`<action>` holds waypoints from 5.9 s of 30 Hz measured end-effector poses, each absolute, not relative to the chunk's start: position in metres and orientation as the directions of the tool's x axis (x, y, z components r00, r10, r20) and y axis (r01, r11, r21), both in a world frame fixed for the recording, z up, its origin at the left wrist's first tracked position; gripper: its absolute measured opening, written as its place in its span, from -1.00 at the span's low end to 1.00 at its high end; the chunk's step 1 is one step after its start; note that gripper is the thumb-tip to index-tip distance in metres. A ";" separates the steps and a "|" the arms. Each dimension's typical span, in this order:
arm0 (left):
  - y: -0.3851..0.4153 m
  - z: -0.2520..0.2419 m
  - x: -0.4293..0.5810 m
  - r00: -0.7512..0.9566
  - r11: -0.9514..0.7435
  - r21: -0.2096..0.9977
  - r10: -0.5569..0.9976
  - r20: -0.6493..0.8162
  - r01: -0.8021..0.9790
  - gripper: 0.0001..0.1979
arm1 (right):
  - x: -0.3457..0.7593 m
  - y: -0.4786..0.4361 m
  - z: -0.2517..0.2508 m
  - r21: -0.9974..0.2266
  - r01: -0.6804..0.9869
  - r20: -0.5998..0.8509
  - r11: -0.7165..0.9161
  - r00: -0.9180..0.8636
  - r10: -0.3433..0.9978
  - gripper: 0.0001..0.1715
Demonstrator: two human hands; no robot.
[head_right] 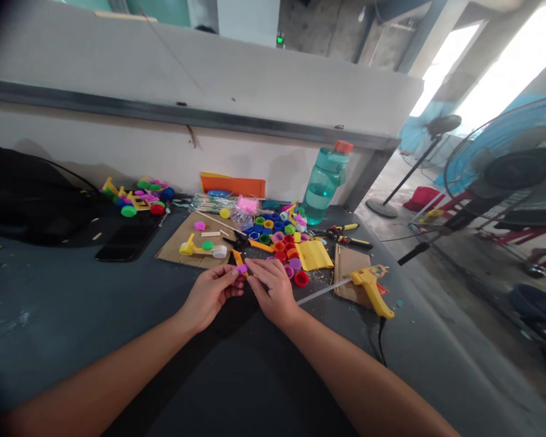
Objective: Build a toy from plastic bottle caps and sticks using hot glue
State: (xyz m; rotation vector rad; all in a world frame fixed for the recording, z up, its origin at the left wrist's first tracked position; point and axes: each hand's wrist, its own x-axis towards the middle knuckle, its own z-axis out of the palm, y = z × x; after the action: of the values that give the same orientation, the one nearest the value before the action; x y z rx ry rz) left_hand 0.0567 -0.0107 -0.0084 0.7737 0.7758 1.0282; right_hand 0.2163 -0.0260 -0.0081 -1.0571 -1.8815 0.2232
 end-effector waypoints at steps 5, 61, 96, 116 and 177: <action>-0.012 -0.008 0.056 0.322 0.322 0.846 0.927 -0.191 -0.426 -0.80 | 0.215 -0.026 -0.007 -0.569 0.562 0.615 0.601 -0.194 0.764 -0.60; -0.020 -0.005 0.062 0.234 0.154 0.974 0.966 -0.113 -0.169 -0.79 | 0.214 -0.025 -0.008 -0.697 0.512 0.534 0.501 -0.095 0.840 -0.94; -0.019 -0.008 0.060 0.291 0.131 0.970 0.954 -0.068 -0.203 -0.80 | 0.214 -0.025 -0.010 -0.725 0.489 0.509 0.485 -0.094 0.855 -0.95; -0.017 -0.010 0.060 0.254 0.166 0.958 0.961 -0.105 -0.234 -0.79 | 0.215 -0.025 -0.010 -0.718 0.519 0.491 0.463 -0.095 0.866 -0.93; -0.014 -0.009 0.055 0.374 0.279 0.896 0.917 -0.141 -0.345 -0.80 | 0.215 -0.029 -0.005 -0.652 0.559 0.569 0.512 -0.086 0.818 -0.87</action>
State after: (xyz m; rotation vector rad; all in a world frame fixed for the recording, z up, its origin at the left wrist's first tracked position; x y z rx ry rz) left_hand 0.0550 -0.0145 -0.0094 0.9076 0.7689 0.9685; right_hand 0.2151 -0.0287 -0.0054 -1.1589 -1.7664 0.3285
